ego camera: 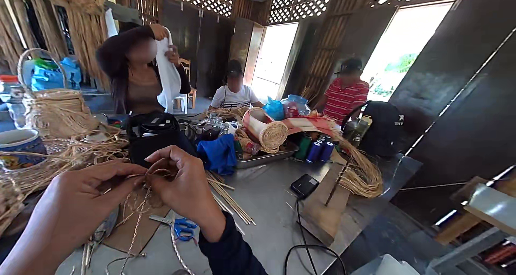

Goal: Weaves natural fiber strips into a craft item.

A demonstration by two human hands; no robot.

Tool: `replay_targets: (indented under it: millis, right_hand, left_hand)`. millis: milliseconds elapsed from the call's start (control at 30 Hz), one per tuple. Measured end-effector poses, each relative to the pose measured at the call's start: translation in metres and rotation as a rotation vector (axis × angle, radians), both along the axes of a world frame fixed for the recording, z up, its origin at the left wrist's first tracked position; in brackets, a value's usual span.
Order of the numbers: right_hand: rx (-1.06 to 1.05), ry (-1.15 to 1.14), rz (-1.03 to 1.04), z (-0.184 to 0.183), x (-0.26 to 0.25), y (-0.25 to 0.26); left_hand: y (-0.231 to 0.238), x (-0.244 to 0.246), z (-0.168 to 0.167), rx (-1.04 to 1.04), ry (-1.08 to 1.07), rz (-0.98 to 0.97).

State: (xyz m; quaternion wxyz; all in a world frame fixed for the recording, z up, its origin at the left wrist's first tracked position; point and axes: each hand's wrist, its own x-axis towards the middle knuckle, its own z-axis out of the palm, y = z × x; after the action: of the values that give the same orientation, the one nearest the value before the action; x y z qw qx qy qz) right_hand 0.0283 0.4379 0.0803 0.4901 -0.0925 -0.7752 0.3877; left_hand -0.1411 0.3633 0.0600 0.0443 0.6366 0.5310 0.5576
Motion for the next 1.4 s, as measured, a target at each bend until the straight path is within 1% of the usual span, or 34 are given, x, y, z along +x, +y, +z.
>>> replay_targets:
  millis: [267, 333, 433, 500, 600, 700, 833, 933, 1233, 1400]
  right_hand:
    - [0.038, -0.091, -0.058, 0.0, -0.003, -0.005]
    - [0.045, -0.084, -0.075, 0.001, -0.004, -0.004]
    - [0.054, -0.079, -0.093, 0.0, -0.003, -0.004]
    - [0.044, -0.07, -0.069, 0.0, -0.003, -0.003]
    - [0.022, -0.044, -0.032, -0.002, -0.004, -0.001]
    - [0.05, -0.033, -0.08, -0.004, -0.004, 0.004]
    - [0.05, -0.044, -0.162, -0.006, -0.006, 0.012]
    - [0.028, -0.042, -0.183, -0.008, -0.008, 0.016]
    - [0.041, -0.041, -0.182, -0.012, -0.012, 0.016]
    - [0.06, -0.007, -0.231, -0.015, -0.017, 0.016]
  left_hand:
    - [0.0, -0.007, -0.003, -0.047, -0.024, -0.024]
    - [-0.001, -0.006, -0.002, -0.05, 0.016, -0.001]
    - [-0.002, -0.003, -0.004, -0.03, 0.134, 0.082]
    - [-0.003, -0.001, -0.004, 0.002, 0.158, 0.113]
    - [-0.006, 0.001, -0.001, 0.031, 0.128, 0.097]
    - [-0.01, 0.004, 0.008, -0.002, 0.095, 0.063]
    - [-0.01, 0.005, 0.015, -0.081, -0.048, 0.006]
    - [-0.009, 0.006, 0.019, -0.121, -0.147, -0.055]
    - [-0.008, 0.003, 0.023, -0.223, -0.214, -0.12]
    - [-0.01, 0.0, 0.027, -0.311, -0.229, -0.183]
